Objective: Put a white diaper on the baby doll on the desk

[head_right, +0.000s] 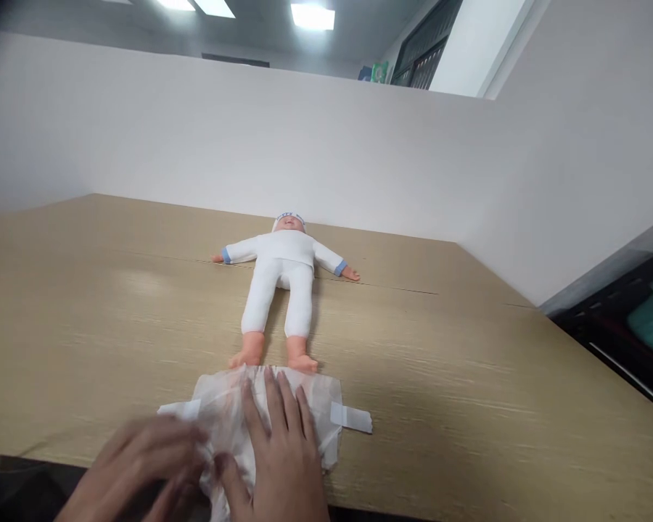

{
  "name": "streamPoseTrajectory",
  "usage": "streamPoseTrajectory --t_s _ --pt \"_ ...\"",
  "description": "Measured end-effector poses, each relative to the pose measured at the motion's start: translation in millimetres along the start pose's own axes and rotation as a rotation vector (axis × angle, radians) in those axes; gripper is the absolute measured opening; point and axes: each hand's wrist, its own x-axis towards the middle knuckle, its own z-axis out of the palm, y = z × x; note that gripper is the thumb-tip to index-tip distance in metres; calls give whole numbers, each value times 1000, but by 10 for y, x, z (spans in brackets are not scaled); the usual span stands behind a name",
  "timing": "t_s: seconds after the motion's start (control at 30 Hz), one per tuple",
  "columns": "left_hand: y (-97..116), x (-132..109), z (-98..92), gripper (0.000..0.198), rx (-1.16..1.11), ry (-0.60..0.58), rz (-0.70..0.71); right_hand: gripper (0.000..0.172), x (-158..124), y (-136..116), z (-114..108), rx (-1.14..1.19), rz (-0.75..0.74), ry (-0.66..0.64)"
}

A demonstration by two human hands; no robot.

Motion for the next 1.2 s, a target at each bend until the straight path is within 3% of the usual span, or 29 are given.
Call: streamPoseTrajectory --t_s 0.1,0.13,0.23,0.3,0.37,0.53,0.63,0.77,0.9,1.03,1.2 --pt "-386 675 -4 69 271 -213 134 81 -13 -35 -17 -4 23 -10" --pt "-492 921 20 74 345 -286 246 78 -12 -41 -21 -10 28 -14" --pt "-715 1519 175 106 467 -458 504 75 -1 -43 -28 -9 44 -22" --pt "-790 1736 316 129 470 -541 585 75 11 -43 -38 14 52 -31" --pt "-821 1833 439 131 435 -582 602 76 21 -42 -52 42 53 -48" --pt "-797 1925 591 55 235 -514 564 80 5 2 -35 72 51 -58" --pt "-763 2015 608 37 143 -492 581 81 -3 55 10 83 40 -49" --pt "-709 2194 492 36 12 -504 543 80 80 82 -19 95 61 -109" --pt "-654 2455 195 36 -284 -439 419 72 280 63 -177 158 92 -221" --pt "-660 2717 -105 38 -413 -370 259 70 560 86 -294 206 138 -302" --pt "-760 2879 -312 48 -516 -311 151 71 1029 239 -157 190 173 -285"
